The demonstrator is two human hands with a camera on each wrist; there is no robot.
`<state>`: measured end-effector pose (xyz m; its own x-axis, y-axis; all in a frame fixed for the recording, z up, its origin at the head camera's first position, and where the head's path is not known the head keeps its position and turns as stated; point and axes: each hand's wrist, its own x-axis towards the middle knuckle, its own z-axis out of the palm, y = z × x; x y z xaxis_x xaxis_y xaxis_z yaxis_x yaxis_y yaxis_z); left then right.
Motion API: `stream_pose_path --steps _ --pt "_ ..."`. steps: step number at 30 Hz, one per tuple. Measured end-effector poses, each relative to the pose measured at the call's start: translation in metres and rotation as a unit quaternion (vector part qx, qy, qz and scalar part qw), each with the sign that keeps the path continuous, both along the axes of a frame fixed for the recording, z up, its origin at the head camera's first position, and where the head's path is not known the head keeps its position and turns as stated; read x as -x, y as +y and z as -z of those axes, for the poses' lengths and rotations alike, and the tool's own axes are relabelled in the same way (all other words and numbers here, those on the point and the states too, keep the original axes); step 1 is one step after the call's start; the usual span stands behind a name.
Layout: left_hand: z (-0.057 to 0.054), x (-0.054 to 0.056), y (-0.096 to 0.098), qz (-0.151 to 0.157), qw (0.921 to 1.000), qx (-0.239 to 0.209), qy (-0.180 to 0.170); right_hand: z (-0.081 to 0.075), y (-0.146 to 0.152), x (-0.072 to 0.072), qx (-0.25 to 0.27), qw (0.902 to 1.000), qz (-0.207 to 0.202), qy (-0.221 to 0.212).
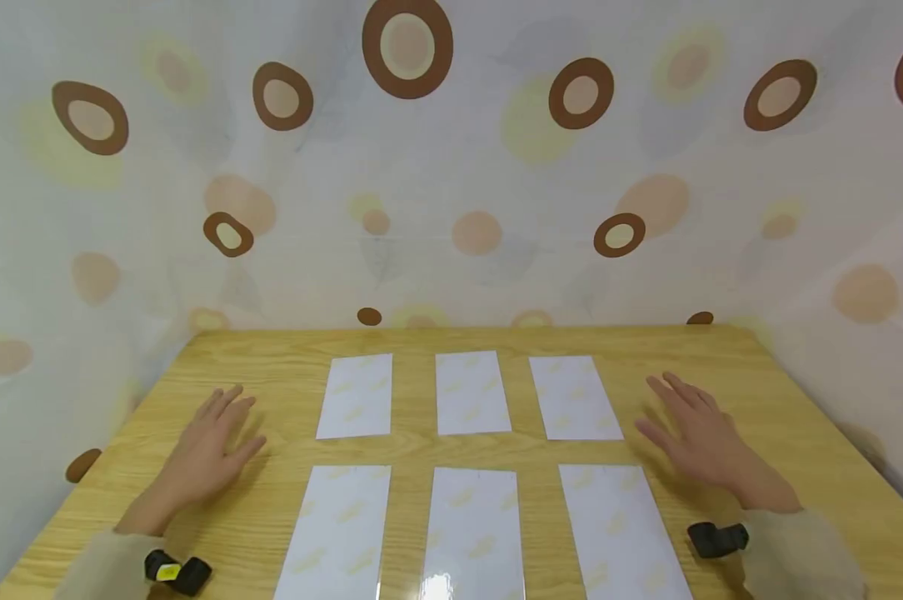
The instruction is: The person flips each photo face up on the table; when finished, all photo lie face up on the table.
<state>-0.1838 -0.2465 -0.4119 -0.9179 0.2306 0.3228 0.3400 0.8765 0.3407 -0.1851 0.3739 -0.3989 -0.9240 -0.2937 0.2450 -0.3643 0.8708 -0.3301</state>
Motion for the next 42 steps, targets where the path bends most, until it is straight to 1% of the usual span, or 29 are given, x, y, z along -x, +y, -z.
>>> stream_pose_path --steps 2,3,6,8,12,15,19,24,28,33,36,39,42 --pt "0.002 0.001 0.002 0.011 0.9993 -0.035 0.004 -0.004 -0.007 0.005 0.027 0.9993 -0.027 0.004" --pt "0.003 0.001 0.004 0.017 0.9985 -0.052 0.001 -0.005 -0.011 0.007 0.034 0.9988 -0.035 0.0" --pt "0.008 0.003 0.008 0.03 0.9947 -0.096 -0.023 -0.009 -0.026 0.015 0.042 0.9974 -0.05 -0.032" --pt "0.011 0.004 0.011 0.036 0.9925 -0.111 -0.036 -0.011 -0.037 0.02 0.034 0.9967 -0.051 -0.053" --pt "0.014 0.01 0.018 0.046 0.9889 -0.13 -0.055 -0.013 -0.063 0.032 0.025 0.9954 -0.078 -0.049" --pt "0.014 0.015 0.023 0.052 0.9876 -0.133 -0.065 -0.015 -0.082 0.044 0.02 0.9932 -0.108 -0.037" --pt "0.015 0.025 0.027 0.058 0.9863 -0.139 -0.068 -0.017 -0.107 0.057 0.019 0.9903 -0.132 -0.037" --pt "0.019 0.036 0.028 0.065 0.9842 -0.146 -0.077 -0.017 -0.139 0.072 0.023 0.9871 -0.143 -0.068" --pt "0.022 0.044 0.03 0.071 0.9846 -0.142 -0.073 -0.015 -0.164 0.088 0.045 0.9803 -0.164 -0.099" --pt "0.026 0.053 0.035 0.089 0.9836 -0.141 -0.07 -0.013 -0.197 0.107 0.054 0.9723 -0.199 -0.109" --pt "0.029 0.056 0.038 0.092 0.9839 -0.135 -0.073 -0.011 -0.219 0.115 0.057 0.967 -0.213 -0.128" --pt "0.032 0.057 0.041 0.091 0.9837 -0.134 -0.078 -0.01 -0.241 0.12 0.057 0.9634 -0.218 -0.145" --pt "0.034 0.057 0.043 0.091 0.9831 -0.136 -0.081 -0.007 -0.26 0.126 0.044 0.9636 -0.225 -0.138"
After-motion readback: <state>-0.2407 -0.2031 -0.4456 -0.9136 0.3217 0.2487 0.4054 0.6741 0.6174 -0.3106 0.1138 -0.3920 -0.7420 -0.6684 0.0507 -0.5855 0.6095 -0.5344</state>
